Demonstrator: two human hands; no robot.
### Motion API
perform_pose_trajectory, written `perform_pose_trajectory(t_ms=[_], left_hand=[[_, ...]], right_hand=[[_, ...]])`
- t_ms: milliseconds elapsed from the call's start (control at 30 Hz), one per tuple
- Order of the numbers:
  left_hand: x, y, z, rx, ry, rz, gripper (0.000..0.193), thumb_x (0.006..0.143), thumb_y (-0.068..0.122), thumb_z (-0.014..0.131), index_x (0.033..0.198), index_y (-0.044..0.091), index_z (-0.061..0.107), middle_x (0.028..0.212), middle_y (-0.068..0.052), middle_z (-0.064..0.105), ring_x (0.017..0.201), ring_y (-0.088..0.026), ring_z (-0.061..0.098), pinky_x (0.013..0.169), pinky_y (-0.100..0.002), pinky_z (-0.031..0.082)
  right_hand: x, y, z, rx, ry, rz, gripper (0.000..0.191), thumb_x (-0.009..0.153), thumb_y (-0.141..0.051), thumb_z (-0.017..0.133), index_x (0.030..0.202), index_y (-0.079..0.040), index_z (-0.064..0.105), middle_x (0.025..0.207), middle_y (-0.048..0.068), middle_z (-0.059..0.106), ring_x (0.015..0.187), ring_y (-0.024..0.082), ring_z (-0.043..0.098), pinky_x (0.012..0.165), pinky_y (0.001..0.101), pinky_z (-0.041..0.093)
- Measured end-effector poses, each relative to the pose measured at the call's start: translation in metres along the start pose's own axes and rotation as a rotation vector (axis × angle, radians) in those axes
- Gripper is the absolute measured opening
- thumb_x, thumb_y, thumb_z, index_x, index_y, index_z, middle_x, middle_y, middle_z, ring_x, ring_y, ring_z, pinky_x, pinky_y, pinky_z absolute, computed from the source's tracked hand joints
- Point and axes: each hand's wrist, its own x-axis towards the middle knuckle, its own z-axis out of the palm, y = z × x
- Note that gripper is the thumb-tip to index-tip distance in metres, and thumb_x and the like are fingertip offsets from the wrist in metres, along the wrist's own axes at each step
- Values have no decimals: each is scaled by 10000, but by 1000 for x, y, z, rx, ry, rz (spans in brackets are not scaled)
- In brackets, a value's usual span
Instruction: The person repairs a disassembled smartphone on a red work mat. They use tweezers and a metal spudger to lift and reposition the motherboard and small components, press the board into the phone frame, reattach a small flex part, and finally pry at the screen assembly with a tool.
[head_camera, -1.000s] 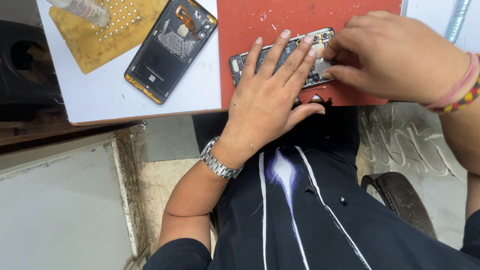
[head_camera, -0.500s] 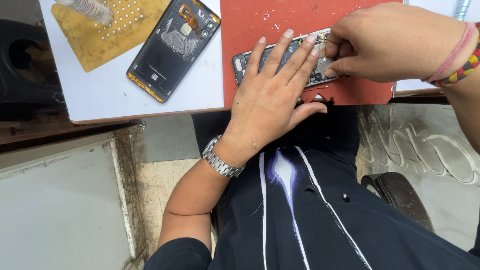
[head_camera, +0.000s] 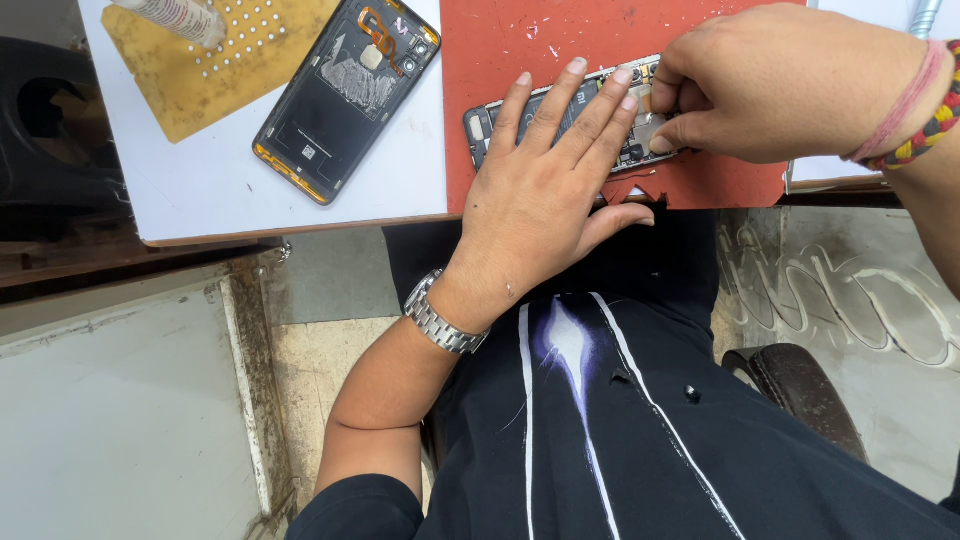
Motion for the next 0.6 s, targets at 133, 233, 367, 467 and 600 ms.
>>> perform_pose_trajectory(t_ms=[133,233,367,467,600], left_hand=[[0,0,0,1,8,3,890,918,662,685,1528,39,509,1628,-92,412,1523,-335,326,1269,-574,229],[-1,1,1,8,4,7,890,922,664,685,1530,38,508,1631,-95,405,1526,-335,322,1271,-576,230],[-1,1,0,9,-1,4,903,916,674,688,1529,33,513,1651,-108,357,1539,-336,302,1276,-580,233],[0,2,-1,13,-3,-8,906,899,684,691,1505,30,529,1663,-120,322,1545,-338,291,1275,-582,238],[3,2,0,-19,14,-17,893,893,693,688,1482,36,547,1652,-151,316,1532,-353,309,1268,-585,250]], right_hand=[[-1,3,3,22,52,-22,260,859,-316,756,960,-77,751,794,98,729,741,289,713,709,393,575],[-6,7,10,84,196,-82,315,811,-333,802,978,-69,764,804,106,727,729,294,706,687,404,568],[-20,20,24,224,462,-149,440,794,-296,866,1108,-19,729,894,112,718,756,242,693,649,364,555],[-31,39,41,555,562,-7,455,831,-237,858,1191,-26,677,978,61,685,779,160,639,561,309,516],[-38,70,67,668,636,60,356,915,-184,860,1184,-32,684,1043,32,689,799,110,600,642,278,490]])
